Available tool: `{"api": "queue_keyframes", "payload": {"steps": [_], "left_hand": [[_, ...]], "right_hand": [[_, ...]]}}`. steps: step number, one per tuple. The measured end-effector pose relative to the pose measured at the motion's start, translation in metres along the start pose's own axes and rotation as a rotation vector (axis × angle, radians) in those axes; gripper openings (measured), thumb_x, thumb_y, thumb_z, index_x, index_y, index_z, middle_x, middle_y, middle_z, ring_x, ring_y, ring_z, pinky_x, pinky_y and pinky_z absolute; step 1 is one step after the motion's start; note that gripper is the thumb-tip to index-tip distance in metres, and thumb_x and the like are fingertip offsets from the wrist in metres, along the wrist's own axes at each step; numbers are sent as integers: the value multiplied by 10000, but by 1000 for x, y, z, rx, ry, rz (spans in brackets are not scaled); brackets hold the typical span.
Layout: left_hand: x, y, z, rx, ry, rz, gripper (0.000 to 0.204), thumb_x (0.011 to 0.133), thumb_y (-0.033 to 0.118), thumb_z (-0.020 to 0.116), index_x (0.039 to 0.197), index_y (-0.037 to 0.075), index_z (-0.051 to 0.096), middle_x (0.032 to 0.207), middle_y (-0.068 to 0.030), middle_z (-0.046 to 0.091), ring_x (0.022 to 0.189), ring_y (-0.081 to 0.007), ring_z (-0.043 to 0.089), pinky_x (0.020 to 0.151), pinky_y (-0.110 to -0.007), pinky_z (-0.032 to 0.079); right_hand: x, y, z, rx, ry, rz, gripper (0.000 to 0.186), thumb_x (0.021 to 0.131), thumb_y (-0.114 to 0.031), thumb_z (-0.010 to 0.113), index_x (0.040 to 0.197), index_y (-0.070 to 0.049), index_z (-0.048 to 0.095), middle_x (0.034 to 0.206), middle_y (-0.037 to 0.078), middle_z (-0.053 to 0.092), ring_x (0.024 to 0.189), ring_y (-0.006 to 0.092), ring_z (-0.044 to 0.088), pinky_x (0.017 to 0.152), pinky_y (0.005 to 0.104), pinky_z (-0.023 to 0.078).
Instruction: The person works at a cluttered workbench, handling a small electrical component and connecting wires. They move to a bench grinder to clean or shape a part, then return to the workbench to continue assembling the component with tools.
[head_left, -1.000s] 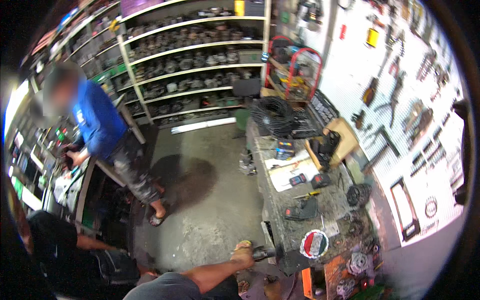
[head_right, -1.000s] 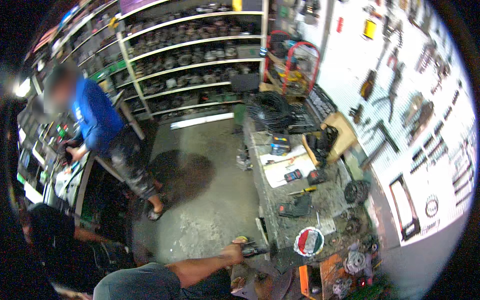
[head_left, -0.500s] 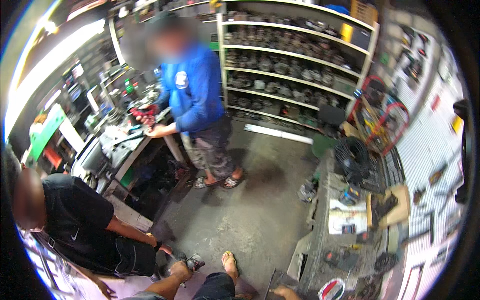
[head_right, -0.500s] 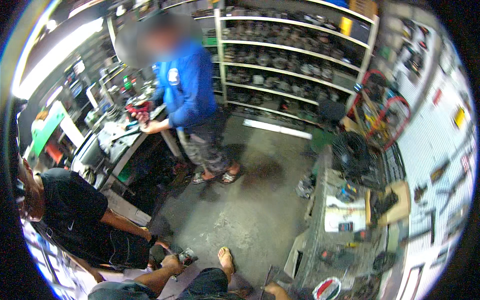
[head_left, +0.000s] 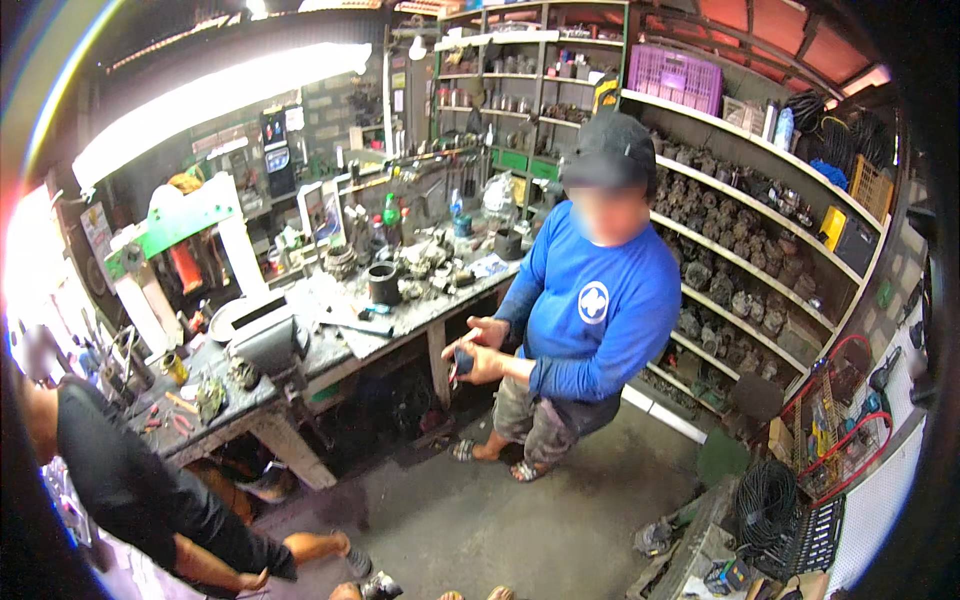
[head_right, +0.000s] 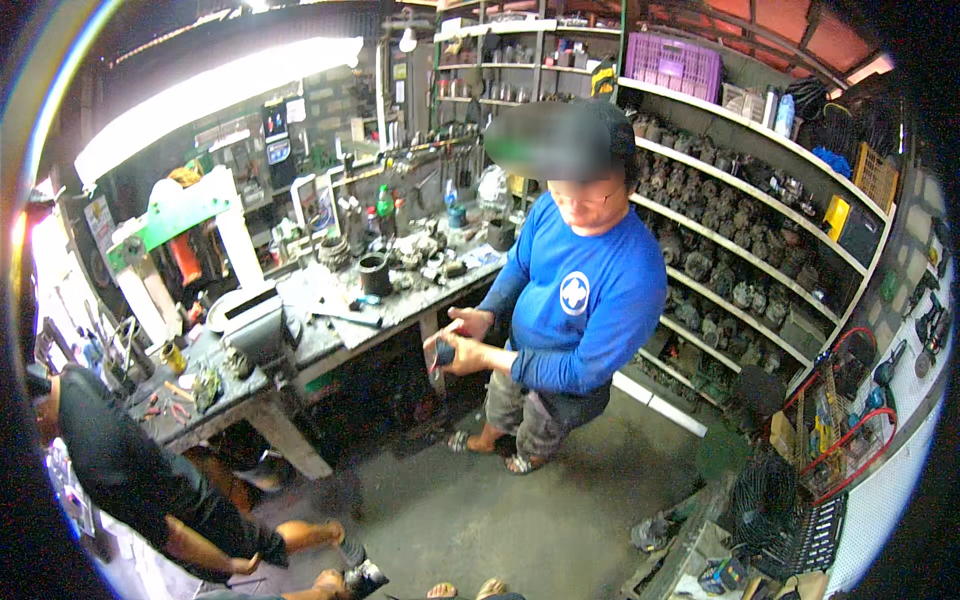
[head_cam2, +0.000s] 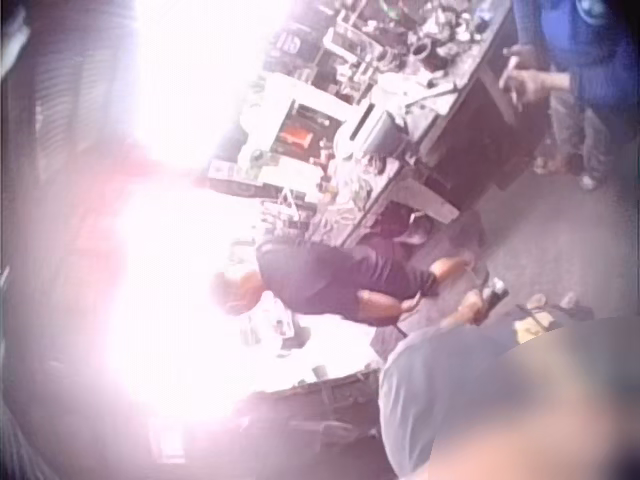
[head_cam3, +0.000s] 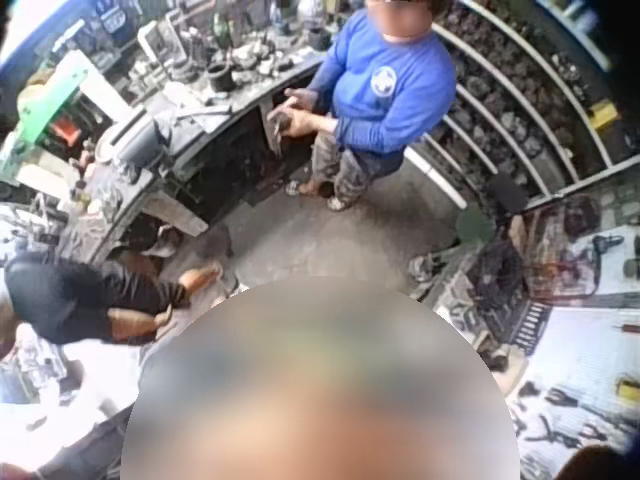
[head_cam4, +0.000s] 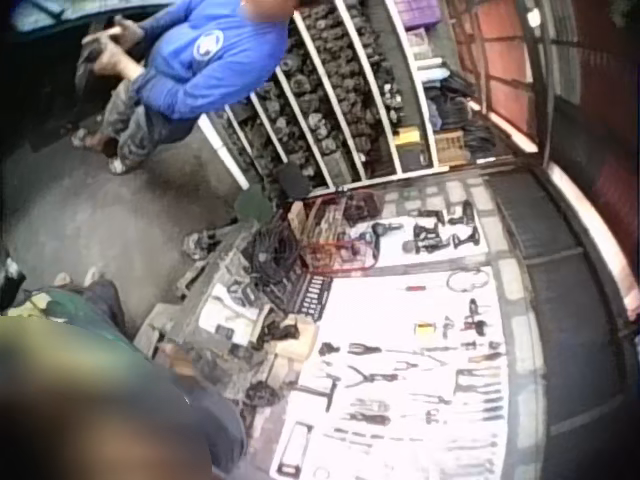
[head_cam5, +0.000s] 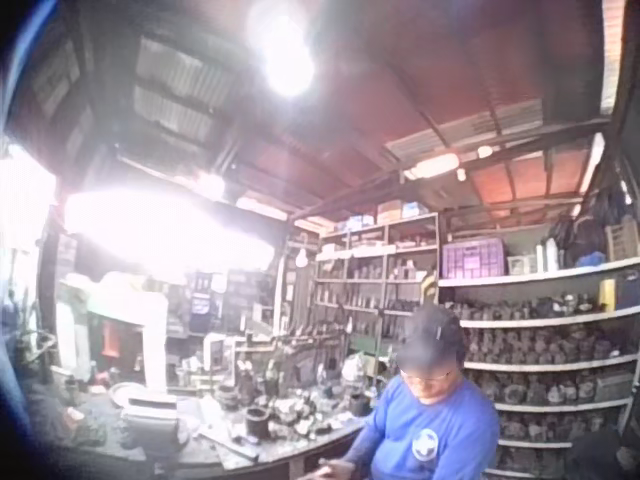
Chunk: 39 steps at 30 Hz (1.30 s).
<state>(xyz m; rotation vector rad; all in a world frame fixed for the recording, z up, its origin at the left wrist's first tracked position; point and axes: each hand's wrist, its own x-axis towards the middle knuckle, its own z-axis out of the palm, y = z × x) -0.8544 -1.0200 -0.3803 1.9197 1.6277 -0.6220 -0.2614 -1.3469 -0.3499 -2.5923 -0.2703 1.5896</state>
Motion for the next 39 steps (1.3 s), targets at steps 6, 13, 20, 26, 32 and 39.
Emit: {"api": "queue_keyframes", "payload": {"steps": [6, 13, 20, 26, 32, 39], "left_hand": [[41, 97, -122, -283, 143, 12, 243, 856, 286, 796, 972, 72, 788, 971, -93, 791, 873, -246, 740, 841, -396, 609], [77, 177, -221, -448, 192, 91, 254, 845, 275, 808, 983, 63, 780, 989, -108, 789, 900, -262, 741, 850, -401, 603], [157, 197, -286, -543, 162, 130, 268, 835, 264, 820, 994, 53, 772, 1007, -123, 788, 927, -278, 741, 859, -406, 597], [233, 212, -327, -561, 98, 196, 282, 826, 255, 831, 1003, 46, 766, 1023, -136, 786, 950, -292, 742, 867, -410, 592], [265, 243, -342, -602, 53, 221, 298, 817, 246, 841, 1012, 38, 759, 1038, -149, 785, 973, -305, 742, 875, -414, 587], [217, 248, -295, -903, -1, -31, 317, 806, 236, 853, 1023, 28, 751, 1056, -164, 783, 1000, -321, 742, 884, -419, 582]], "right_hand": [[127, -38, -72, -239, -170, 48, 722, 992, -574, 614, 1468, -30, 618, 1486, 172, 640, 1327, 335, 617, 1155, 493, 450], [258, -281, -160, -816, -174, -398, 602, 990, -593, 636, 982, -14, 799, 961, 132, 782, 870, 283, 719, 796, 490, 559], [198, -508, -181, -741, -16, -678, 616, 985, -587, 662, 936, 16, 780, 889, 141, 760, 787, 292, 707, 706, 484, 549], [209, -557, -198, -973, -188, -535, 599, 996, -546, 655, 1171, 18, 753, 984, 175, 766, 855, 321, 727, 729, 496, 560], [249, -580, -249, -915, -142, -495, 651, 1009, -519, 643, 1416, -13, 660, 1418, 216, 671, 1309, 373, 642, 1092, 466, 494], [278, -552, -326, -611, 18, -609, 777, 1004, -544, 644, 1538, 9, 535, 1582, 262, 524, 1483, 379, 494, 1228, 439, 383]]}}
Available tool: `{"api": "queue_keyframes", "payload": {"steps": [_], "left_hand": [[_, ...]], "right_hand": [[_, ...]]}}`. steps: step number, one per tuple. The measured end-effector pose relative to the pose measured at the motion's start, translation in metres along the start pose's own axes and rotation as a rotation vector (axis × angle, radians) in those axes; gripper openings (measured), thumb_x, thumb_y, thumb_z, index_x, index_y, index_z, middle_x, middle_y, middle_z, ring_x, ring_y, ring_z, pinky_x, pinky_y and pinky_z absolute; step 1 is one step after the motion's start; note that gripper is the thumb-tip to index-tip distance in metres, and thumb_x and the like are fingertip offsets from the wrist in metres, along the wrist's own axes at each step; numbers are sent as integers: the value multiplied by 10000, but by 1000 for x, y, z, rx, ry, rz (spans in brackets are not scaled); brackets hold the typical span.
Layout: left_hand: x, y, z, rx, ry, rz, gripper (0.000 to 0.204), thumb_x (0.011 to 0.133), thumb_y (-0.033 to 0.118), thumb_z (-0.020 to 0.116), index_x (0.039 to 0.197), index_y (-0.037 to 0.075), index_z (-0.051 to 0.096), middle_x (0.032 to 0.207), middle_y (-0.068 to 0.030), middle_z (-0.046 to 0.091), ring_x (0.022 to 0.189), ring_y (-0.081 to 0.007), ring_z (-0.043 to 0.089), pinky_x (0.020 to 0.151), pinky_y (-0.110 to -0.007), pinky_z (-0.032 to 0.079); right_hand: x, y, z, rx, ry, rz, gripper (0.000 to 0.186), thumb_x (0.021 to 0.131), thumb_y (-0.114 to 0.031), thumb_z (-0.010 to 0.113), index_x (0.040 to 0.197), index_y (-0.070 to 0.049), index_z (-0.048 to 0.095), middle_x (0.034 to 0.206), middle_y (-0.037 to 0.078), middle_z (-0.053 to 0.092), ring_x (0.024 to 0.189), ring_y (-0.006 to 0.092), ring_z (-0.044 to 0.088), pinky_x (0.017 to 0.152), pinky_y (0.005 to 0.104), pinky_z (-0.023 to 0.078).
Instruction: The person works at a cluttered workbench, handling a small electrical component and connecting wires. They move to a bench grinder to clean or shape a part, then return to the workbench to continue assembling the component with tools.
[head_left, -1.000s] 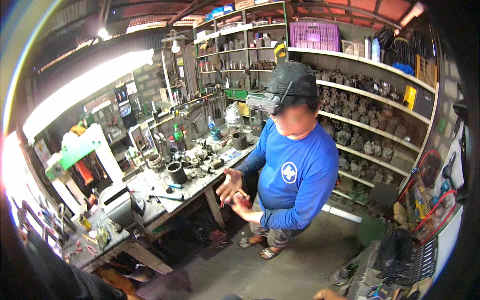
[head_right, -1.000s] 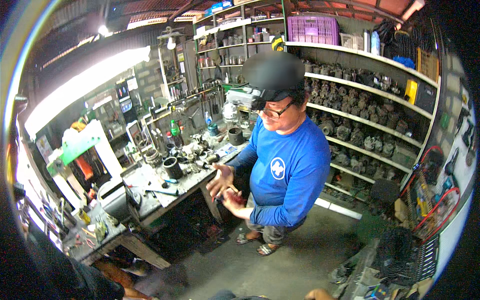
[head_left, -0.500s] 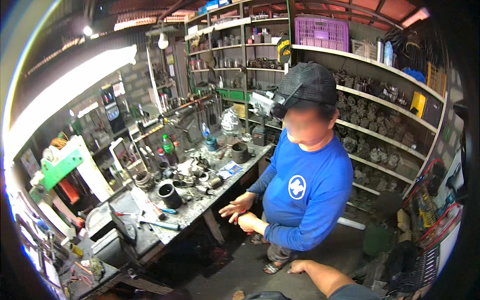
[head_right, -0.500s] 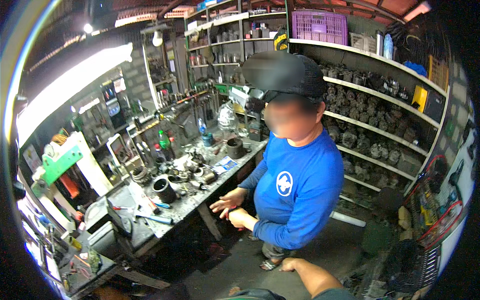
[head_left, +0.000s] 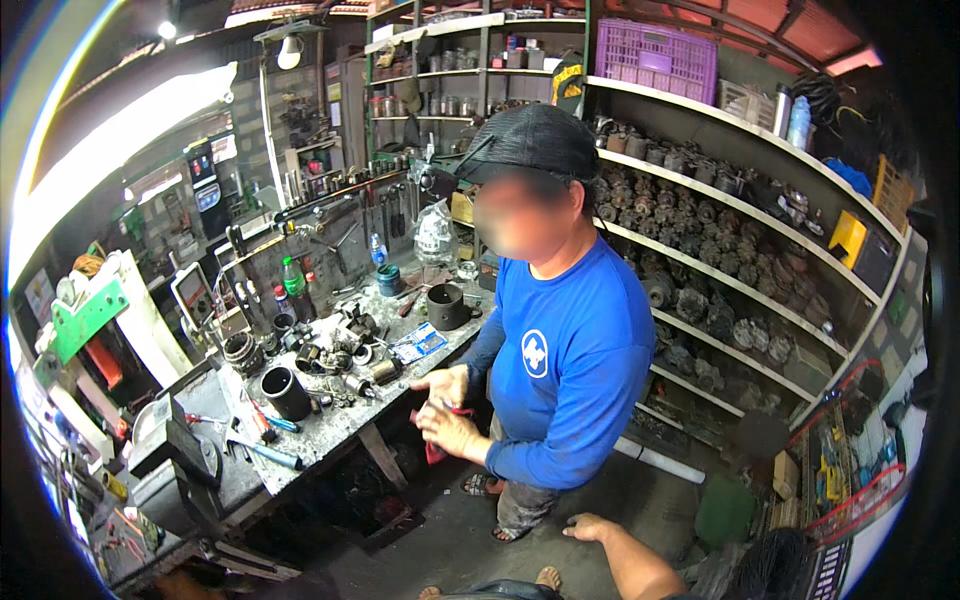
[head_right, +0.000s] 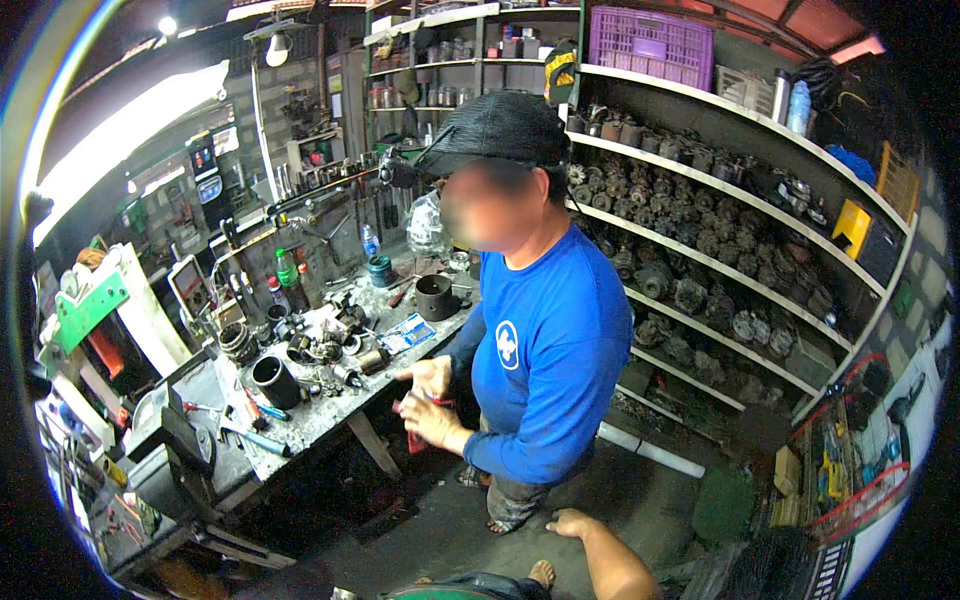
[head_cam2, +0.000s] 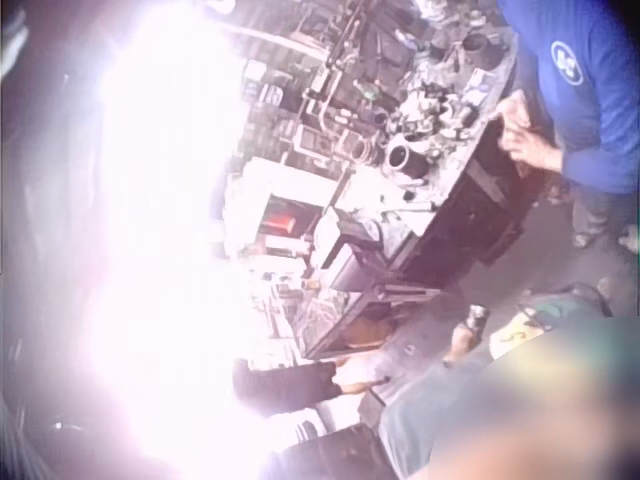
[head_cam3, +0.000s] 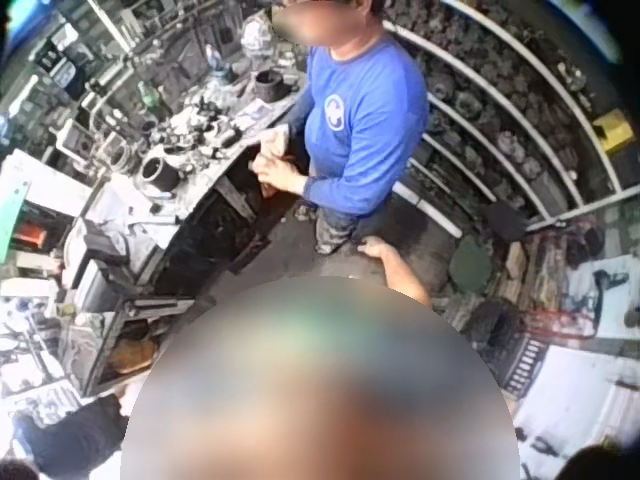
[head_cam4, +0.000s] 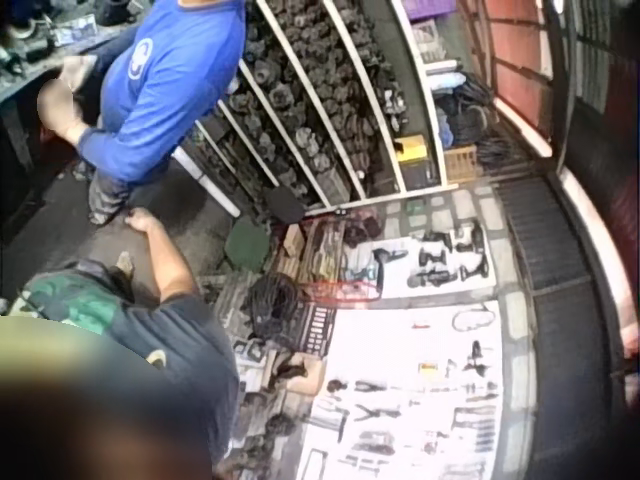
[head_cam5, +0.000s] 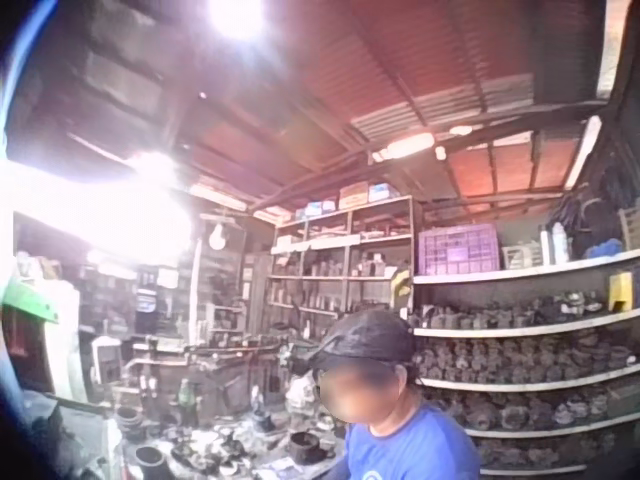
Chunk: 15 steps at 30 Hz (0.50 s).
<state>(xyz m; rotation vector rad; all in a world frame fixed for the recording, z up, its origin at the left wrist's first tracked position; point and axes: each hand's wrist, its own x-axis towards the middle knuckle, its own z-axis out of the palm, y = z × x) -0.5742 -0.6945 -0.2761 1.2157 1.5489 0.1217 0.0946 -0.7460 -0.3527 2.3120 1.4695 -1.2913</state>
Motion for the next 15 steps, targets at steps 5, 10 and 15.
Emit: {"api": "queue_keyframes", "payload": {"steps": [5, 10, 15], "left_hand": [[-27, -18, 87, 101, 220, -41, 377, 782, 275, 860, 1047, 31, 747, 1043, -205, 774, 1023, -378, 731, 895, -447, 573], [19, -14, 180, 330, 430, -121, 534, 762, 384, 852, 1156, 38, 750, 1130, -227, 774, 1080, -380, 745, 919, -429, 578], [43, -11, 241, 217, 313, -82, 539, 764, 336, 860, 1195, 36, 739, 1155, -202, 783, 990, -345, 770, 874, -416, 600]], "right_hand": [[-11, 144, 0, 0, -162, 215, 822, 977, -626, 650, 1462, 36, 601, 1541, 255, 569, 1437, 378, 546, 1193, 453, 433], [-25, 326, 12, -53, -356, 373, 752, 968, -731, 555, 1324, -97, 746, 1452, 160, 670, 1382, 368, 594, 1173, 509, 431], [-49, 389, -29, 141, -218, 674, 741, 950, -675, 646, 1322, -40, 735, 1437, 186, 677, 1360, 355, 617, 1147, 459, 462]]}}
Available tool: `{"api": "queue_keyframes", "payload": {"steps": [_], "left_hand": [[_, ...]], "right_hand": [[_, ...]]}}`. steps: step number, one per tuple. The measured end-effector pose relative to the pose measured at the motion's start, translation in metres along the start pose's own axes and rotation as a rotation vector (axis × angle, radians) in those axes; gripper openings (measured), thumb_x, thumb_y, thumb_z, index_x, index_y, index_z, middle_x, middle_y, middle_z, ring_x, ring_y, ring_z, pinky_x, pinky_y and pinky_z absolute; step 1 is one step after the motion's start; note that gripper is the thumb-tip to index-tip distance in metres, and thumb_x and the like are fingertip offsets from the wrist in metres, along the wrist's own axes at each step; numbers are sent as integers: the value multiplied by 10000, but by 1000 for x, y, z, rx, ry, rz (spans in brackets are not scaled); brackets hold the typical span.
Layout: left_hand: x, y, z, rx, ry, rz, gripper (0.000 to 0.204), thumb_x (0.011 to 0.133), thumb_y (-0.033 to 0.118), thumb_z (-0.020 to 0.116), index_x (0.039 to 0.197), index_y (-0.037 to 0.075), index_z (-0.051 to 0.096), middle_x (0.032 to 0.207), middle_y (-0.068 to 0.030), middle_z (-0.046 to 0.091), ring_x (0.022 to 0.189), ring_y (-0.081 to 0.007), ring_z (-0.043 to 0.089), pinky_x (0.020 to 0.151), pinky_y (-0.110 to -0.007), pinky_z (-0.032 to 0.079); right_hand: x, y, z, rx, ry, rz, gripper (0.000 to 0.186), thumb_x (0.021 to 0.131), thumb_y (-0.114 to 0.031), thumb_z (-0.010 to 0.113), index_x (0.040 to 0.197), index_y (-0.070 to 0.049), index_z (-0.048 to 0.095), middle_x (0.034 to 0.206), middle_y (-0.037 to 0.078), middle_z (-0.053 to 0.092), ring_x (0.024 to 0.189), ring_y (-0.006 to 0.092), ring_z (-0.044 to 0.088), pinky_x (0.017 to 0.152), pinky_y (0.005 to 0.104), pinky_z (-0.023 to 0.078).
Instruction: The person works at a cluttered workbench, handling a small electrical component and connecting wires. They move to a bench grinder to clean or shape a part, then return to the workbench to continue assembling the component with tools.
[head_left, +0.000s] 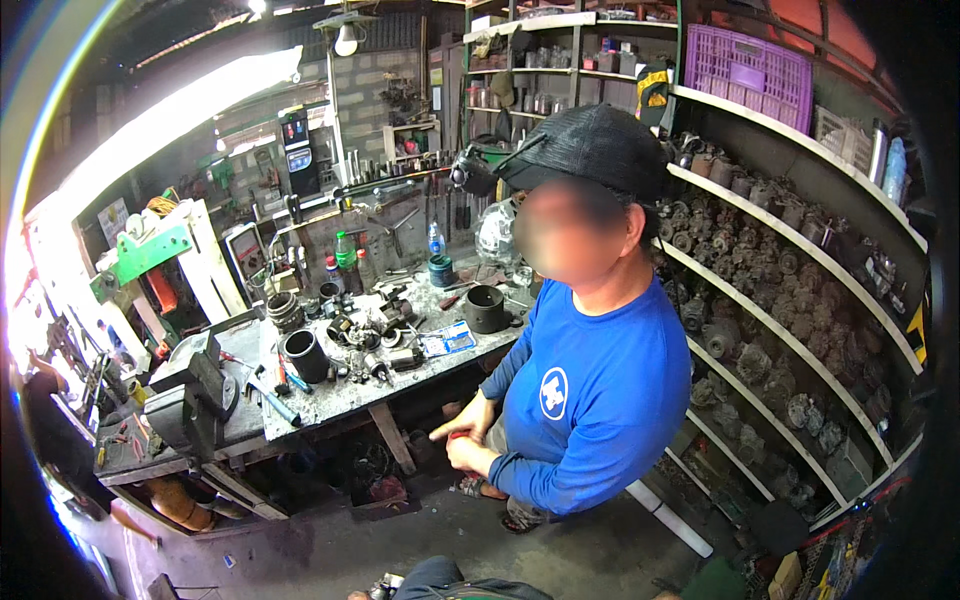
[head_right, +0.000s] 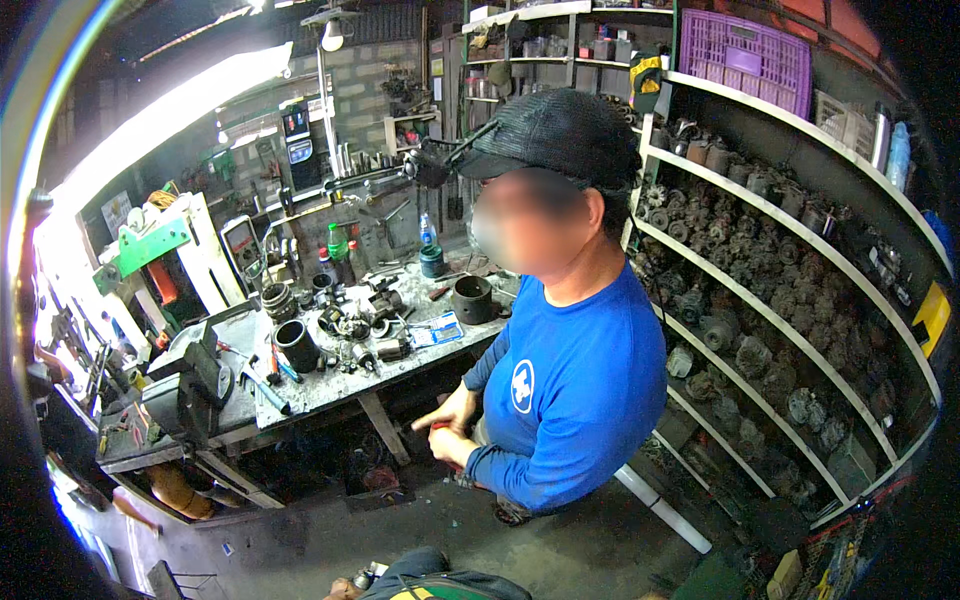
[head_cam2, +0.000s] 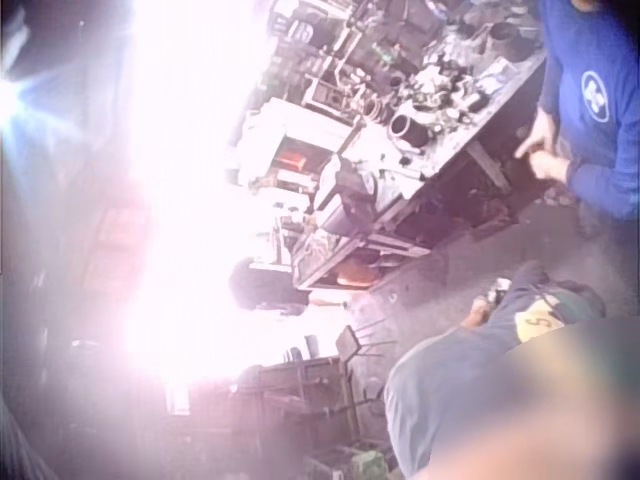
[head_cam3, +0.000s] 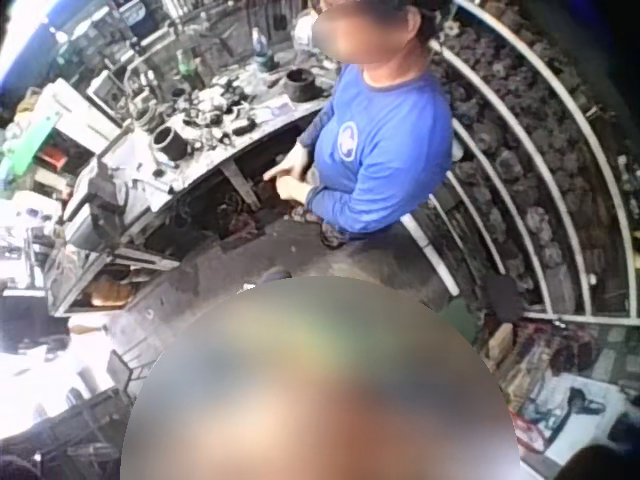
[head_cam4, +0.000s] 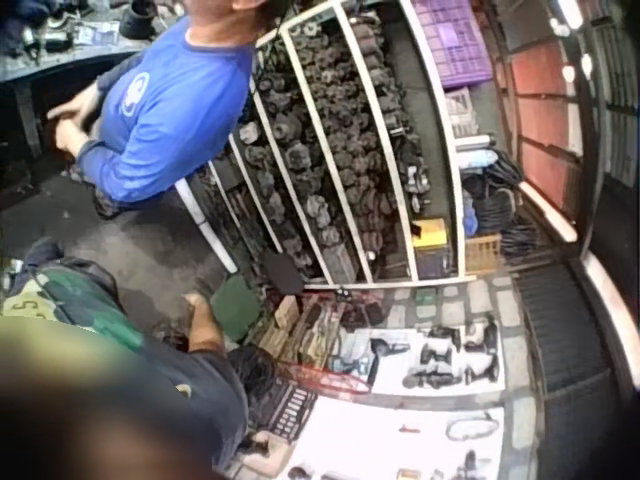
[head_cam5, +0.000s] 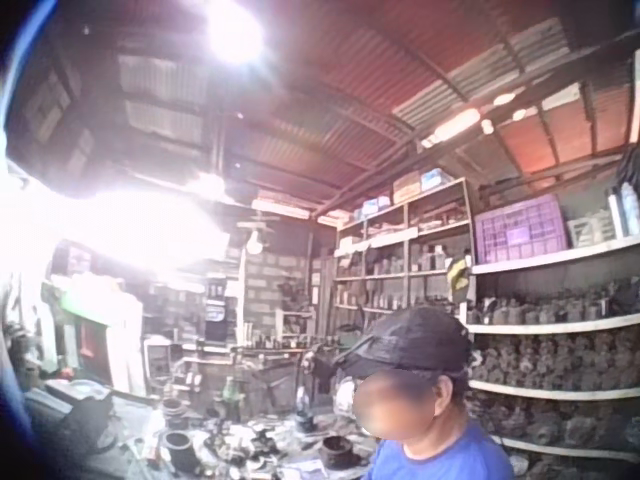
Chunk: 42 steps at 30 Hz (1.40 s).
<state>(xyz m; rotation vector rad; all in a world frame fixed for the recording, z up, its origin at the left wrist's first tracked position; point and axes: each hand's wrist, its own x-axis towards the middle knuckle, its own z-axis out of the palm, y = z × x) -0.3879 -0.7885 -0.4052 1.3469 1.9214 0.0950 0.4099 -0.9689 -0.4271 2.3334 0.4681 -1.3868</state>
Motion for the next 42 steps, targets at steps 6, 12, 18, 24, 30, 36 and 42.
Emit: {"api": "queue_keyframes", "payload": {"steps": [6, 12, 18, 24, 30, 36, 42], "left_hand": [[41, 107, -36, 35, -80, 84, 544, 748, 333, 867, 1186, 34, 743, 1148, -207, 782, 999, -351, 767, 885, -420, 598], [91, 232, -46, 85, -156, 244, 550, 732, 330, 874, 1177, 32, 747, 1141, -212, 782, 1008, -357, 764, 895, -423, 597], [92, 313, -25, 20, -187, 307, 556, 717, 327, 880, 1168, 29, 752, 1135, -217, 781, 1018, -363, 762, 905, -427, 596], [72, 388, 36, -51, -145, 207, 561, 701, 324, 887, 1159, 27, 756, 1128, -222, 780, 1027, -369, 759, 915, -431, 594], [49, 475, 93, -100, -7, 13, 567, 685, 321, 893, 1150, 25, 760, 1121, -227, 779, 1036, -375, 756, 925, -435, 593], [22, 522, 109, -139, 100, -173, 573, 669, 318, 900, 1141, 23, 764, 1115, -232, 778, 1046, -381, 753, 936, -439, 592], [18, 572, 90, -71, 231, -151, 579, 654, 314, 906, 1132, 20, 768, 1108, -237, 777, 1055, -387, 751, 946, -443, 591]], "right_hand": [[4, -59, -27, -87, 268, -364, 679, 1008, -673, 573, 1211, -64, 792, 1260, 165, 762, 1101, 339, 711, 982, 466, 543], [-53, -183, -99, -257, 220, -525, 744, 1002, -622, 604, 1360, 25, 688, 1429, 290, 643, 1340, 424, 615, 1129, 508, 474], [-63, -257, -165, -336, 272, -590, 775, 1009, -603, 609, 1359, 86, 662, 1462, 298, 614, 1391, 432, 570, 1178, 491, 441], [50, -276, -230, -569, -9, -606, 698, 1028, -602, 571, 1393, -18, 679, 1480, 254, 619, 1376, 414, 583, 1170, 493, 449], [184, -246, -318, -533, 99, -756, 682, 1011, -587, 595, 1392, -28, 674, 1448, 252, 632, 1349, 408, 597, 1171, 496, 447], [220, -190, -429, -652, 72, -388, 674, 1034, -569, 571, 1327, 22, 708, 1439, 245, 649, 1387, 380, 589, 1194, 456, 434], [202, -236, -475, -457, 111, -327, 682, 933, -514, 707, 1335, 38, 699, 1479, 257, 614, 1375, 372, 609, 1181, 431, 463]]}}
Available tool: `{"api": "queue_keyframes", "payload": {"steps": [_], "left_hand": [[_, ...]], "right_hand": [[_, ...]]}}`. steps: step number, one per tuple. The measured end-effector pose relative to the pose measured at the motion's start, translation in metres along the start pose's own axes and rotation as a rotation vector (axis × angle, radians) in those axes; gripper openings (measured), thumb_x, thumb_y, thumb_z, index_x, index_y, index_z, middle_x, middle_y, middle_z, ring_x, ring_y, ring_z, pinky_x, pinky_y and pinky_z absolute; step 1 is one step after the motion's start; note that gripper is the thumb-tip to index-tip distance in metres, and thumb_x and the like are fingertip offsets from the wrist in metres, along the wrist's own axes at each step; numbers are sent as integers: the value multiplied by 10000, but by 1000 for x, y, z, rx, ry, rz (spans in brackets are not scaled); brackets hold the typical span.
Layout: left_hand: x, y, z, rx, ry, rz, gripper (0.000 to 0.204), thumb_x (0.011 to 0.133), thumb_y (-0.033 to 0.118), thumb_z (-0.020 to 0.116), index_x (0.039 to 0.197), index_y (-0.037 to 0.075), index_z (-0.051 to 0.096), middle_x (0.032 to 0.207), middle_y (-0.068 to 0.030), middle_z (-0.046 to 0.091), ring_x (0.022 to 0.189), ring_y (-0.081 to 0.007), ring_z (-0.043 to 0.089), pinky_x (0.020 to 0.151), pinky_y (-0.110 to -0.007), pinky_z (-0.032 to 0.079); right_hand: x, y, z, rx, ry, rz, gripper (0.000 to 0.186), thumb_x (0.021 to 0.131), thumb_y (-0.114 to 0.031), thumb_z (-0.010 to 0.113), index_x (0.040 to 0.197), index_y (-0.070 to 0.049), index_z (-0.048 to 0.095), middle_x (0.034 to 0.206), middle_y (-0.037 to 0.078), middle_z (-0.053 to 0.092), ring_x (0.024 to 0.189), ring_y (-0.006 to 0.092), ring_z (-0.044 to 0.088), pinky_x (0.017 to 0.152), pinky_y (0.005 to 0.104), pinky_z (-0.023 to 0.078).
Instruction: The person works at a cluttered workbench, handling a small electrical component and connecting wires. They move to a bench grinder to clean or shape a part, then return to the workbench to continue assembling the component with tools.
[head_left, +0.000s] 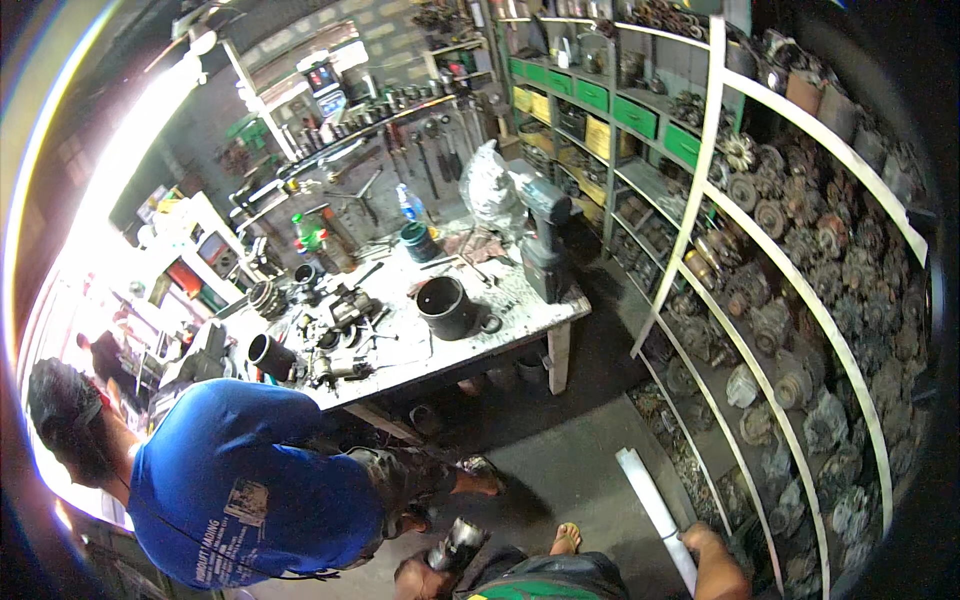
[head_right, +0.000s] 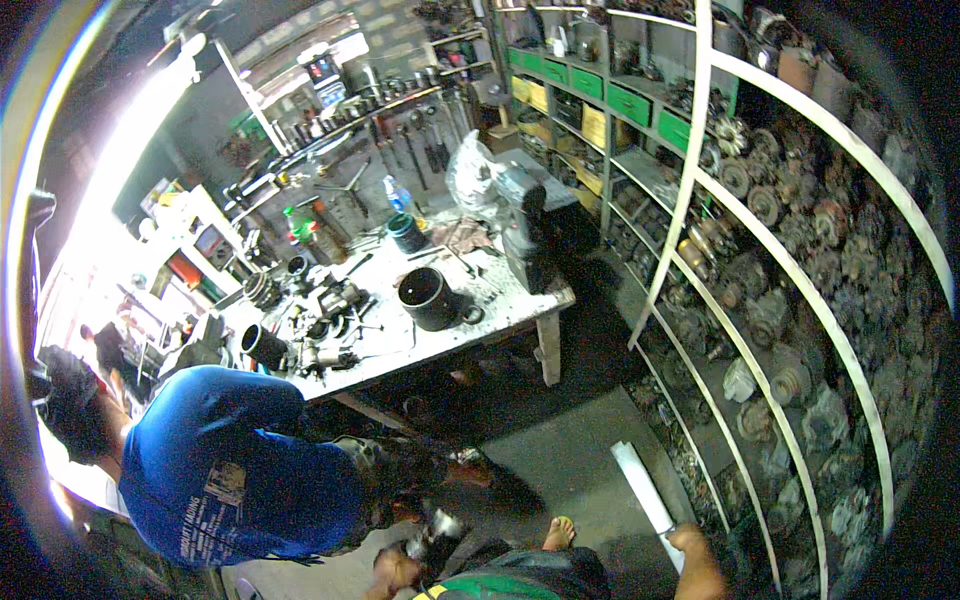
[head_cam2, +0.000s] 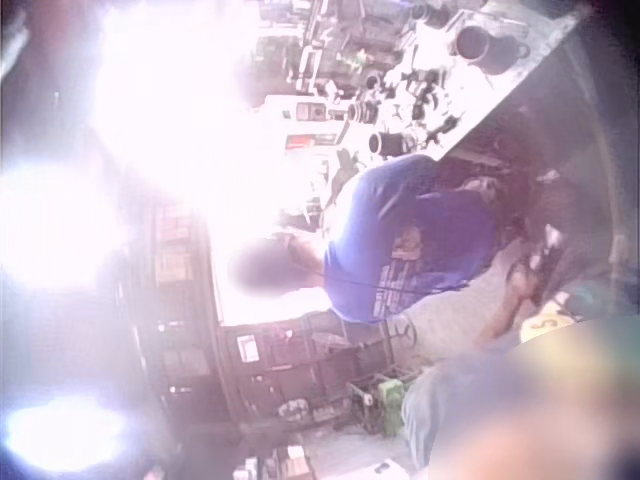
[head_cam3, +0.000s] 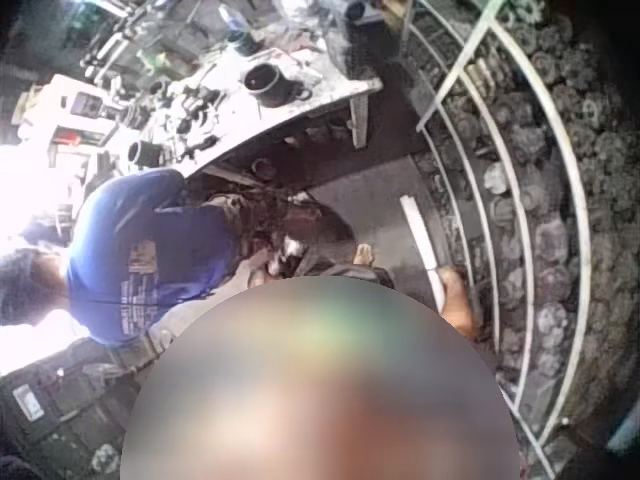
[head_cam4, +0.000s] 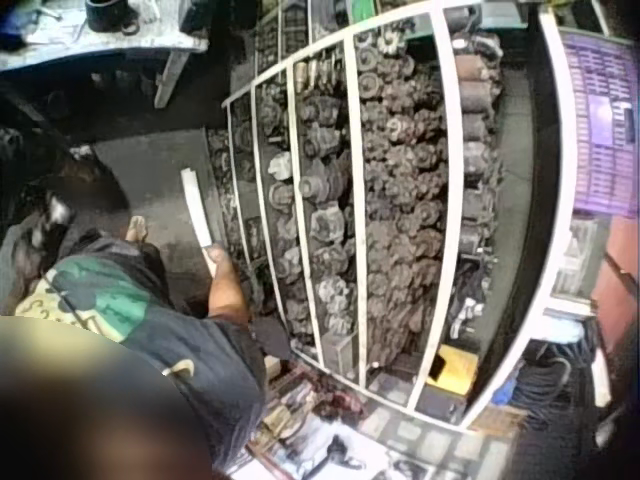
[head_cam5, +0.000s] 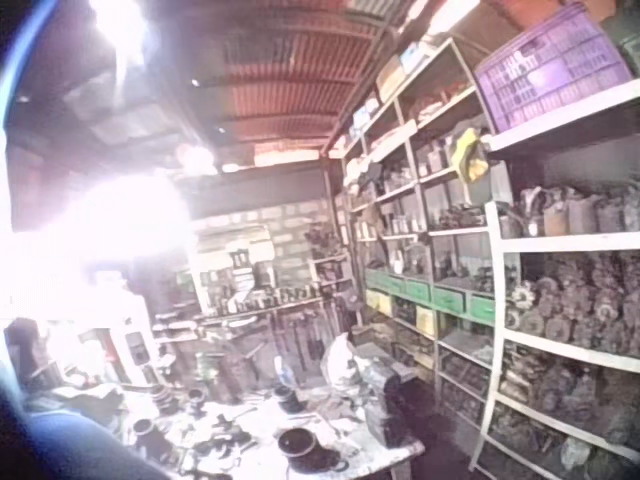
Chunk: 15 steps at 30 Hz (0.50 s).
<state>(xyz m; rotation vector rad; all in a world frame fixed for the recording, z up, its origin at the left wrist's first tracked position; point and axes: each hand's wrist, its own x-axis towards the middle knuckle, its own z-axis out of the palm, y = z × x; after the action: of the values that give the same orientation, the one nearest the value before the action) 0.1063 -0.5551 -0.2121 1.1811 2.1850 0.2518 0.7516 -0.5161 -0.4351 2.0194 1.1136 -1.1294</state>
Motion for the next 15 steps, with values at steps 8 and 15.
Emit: {"api": "queue_keyframes", "payload": {"steps": [8, 15], "left_hand": [[94, 143, -116, -591, 235, 254, 532, 651, 136, 805, 1157, -17, 742, 991, -114, 781, 879, -189, 703, 811, -362, 579], [225, 249, -208, -869, 408, 548, 445, 722, 112, 852, 1129, -5, 713, 982, -52, 757, 855, -157, 671, 828, -349, 560]], "right_hand": [[-95, -228, -137, 199, 199, -647, 738, 944, -456, 738, 1493, 7, 568, 1478, 267, 617, 1376, 405, 595, 1152, 437, 467], [-223, -450, -280, 364, 322, -1258, 559, 983, -289, 750, 1463, -48, 597, 1306, 238, 720, 1216, 390, 692, 1051, 444, 534]]}}
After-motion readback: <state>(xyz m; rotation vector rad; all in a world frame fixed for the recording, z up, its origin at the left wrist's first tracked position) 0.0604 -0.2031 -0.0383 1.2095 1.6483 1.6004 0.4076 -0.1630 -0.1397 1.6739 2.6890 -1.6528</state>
